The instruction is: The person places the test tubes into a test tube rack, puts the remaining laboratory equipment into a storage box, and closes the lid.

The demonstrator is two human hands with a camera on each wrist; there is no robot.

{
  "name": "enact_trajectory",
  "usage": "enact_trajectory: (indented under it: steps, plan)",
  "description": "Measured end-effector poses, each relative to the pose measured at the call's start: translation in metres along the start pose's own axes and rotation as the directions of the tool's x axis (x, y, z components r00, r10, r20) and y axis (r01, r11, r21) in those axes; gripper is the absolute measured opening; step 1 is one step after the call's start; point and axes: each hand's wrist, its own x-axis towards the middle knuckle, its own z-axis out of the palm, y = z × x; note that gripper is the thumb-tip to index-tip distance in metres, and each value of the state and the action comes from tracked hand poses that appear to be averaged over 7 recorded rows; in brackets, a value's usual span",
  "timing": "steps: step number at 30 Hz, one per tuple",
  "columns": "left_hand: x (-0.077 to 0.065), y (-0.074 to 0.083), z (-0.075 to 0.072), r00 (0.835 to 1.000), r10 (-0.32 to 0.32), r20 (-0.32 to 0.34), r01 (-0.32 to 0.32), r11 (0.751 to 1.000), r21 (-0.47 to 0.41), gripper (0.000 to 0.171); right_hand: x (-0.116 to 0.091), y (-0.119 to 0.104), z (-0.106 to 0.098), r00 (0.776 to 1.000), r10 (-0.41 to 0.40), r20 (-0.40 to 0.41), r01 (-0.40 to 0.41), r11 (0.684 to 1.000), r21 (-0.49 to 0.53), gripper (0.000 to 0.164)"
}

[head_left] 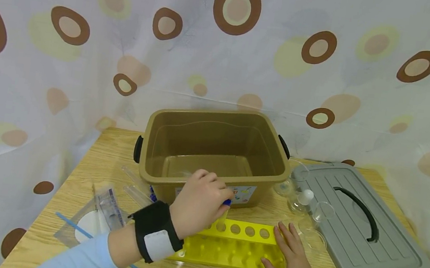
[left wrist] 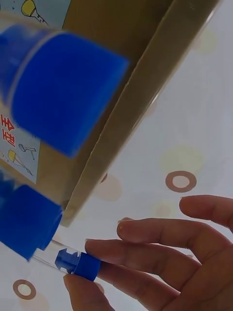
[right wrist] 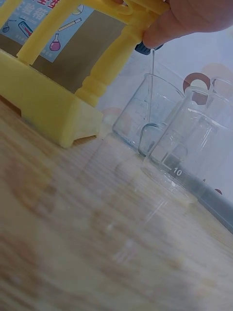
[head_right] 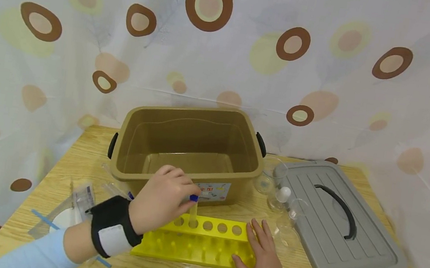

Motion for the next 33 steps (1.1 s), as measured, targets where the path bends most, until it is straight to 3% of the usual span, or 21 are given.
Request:
enact_trajectory:
  steps: [15, 33]
  plan:
    - [-0.005, 0.009, 0.017, 0.994, 0.073, -0.082, -0.057, 0.981, 0.185, 0.006, -0.001, -0.001, -0.001, 0.998, 0.049, 0.035, -0.050, 0.999, 0.019, 0.078]
    - [-0.008, 0.011, 0.020, 0.997, 0.068, -0.020, -0.064, 0.982, 0.180, 0.007, -0.001, 0.000, 0.000, 0.999, 0.038, 0.022, -0.038, 0.999, 0.015, 0.079]
